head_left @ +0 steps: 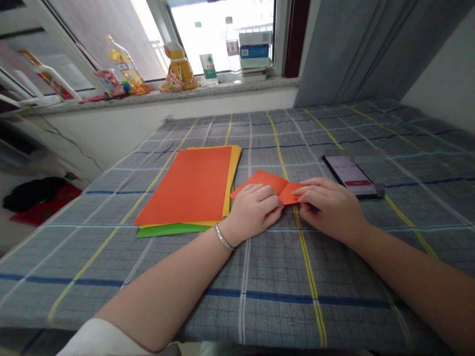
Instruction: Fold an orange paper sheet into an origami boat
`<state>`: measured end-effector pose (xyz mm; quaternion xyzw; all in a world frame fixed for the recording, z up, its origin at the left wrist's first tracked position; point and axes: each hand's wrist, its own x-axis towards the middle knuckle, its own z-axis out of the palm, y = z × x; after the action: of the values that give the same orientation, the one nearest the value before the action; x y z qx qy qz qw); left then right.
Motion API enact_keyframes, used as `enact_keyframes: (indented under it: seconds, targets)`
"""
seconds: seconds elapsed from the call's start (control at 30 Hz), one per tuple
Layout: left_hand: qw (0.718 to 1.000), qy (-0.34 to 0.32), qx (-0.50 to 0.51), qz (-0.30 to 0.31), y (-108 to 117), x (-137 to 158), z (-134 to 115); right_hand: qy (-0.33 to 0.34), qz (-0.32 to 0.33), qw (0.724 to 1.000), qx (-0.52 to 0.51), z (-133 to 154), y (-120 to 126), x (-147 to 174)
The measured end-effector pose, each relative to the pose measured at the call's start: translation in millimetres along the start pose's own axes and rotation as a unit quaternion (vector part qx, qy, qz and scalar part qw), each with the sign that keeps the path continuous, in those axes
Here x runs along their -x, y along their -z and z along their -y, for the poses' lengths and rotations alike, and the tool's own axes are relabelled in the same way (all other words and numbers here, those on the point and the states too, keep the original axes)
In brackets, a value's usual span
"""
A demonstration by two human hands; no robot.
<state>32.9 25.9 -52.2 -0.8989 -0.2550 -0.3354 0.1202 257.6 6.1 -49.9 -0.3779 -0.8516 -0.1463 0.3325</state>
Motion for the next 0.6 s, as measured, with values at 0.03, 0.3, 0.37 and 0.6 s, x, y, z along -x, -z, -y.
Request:
enact_keyframes:
  seconds: [0.03,0.3,0.37,0.6]
  targets:
    - [1.0,0.002,0.005,-0.002,0.3,0.1,1.0,-0.005,0.001,1.0,0.002,-0.7,0.0,0.1]
    - [0.994,0.051,0.087,-0.03,6.6,2.1,10.2,-0.035,0.015,0.999,0.029,-9.2,9.9,2.6]
    - [0.992,0.061,0.098,-0.041,8.3,2.6,13.4,-0.04,0.012,0.999,0.029,-14.0,12.8,3.2]
    - [0.986,0.115,0.092,-0.073,7.2,6.0,20.7,-0.066,-0.003,0.997,0.026,-30.6,14.9,8.2]
